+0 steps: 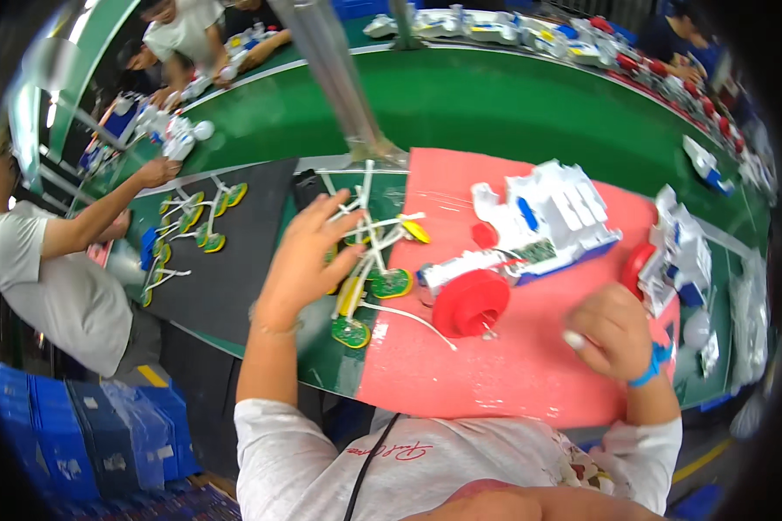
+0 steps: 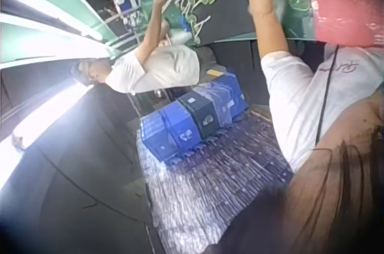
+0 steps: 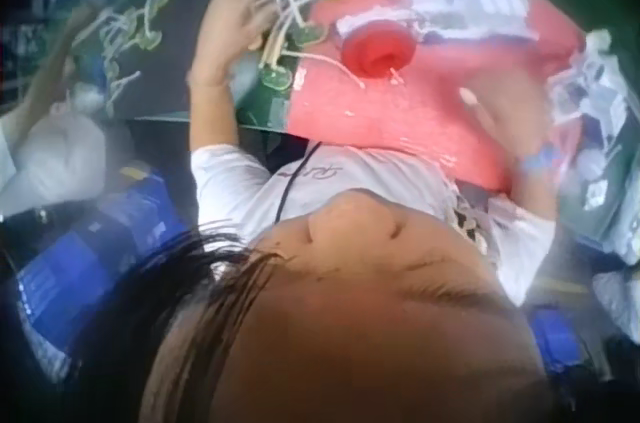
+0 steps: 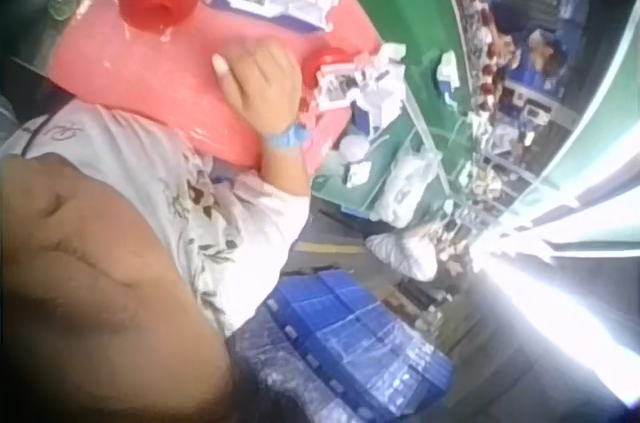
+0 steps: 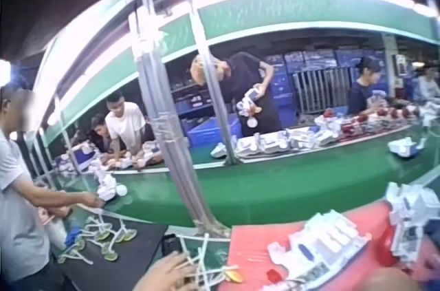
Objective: The person assembles a small electronic device on a pink foam pad. They connect wires to a circuit board, attach a red plastic component, and secure a yellow circular part. The person handles the device with both hands, occasionally using a tool to manipulate small parts.
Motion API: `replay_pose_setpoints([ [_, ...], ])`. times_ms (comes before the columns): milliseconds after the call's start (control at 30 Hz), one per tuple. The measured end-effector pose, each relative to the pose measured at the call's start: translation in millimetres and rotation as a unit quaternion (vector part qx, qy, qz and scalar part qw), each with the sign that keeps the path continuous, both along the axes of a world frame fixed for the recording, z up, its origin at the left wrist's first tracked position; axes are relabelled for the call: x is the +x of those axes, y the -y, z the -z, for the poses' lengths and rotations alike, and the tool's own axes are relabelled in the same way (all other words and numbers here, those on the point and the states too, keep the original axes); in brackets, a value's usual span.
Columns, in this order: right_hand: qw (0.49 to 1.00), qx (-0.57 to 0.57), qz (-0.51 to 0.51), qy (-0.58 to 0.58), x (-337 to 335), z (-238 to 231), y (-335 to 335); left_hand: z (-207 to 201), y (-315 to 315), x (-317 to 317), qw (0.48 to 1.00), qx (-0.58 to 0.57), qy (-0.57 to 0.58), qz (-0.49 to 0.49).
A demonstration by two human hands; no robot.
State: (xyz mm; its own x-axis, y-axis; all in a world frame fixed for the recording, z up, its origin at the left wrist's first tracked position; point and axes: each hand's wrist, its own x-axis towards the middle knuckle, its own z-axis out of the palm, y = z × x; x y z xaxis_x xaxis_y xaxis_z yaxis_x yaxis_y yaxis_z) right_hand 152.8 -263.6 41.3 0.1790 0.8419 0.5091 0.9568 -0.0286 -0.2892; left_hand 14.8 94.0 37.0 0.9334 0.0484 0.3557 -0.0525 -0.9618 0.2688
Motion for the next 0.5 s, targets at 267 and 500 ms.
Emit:
replay_pose_setpoints([
  [267,0.991,-0.030,0.123,0.031,27,46,-46,11,107,3,0.979,-0.196,-0.044,0.035],
  [500,0.992,-0.094,0.069,0.047,28,56,-25,31,112,3,0.983,-0.166,0.010,0.077],
])
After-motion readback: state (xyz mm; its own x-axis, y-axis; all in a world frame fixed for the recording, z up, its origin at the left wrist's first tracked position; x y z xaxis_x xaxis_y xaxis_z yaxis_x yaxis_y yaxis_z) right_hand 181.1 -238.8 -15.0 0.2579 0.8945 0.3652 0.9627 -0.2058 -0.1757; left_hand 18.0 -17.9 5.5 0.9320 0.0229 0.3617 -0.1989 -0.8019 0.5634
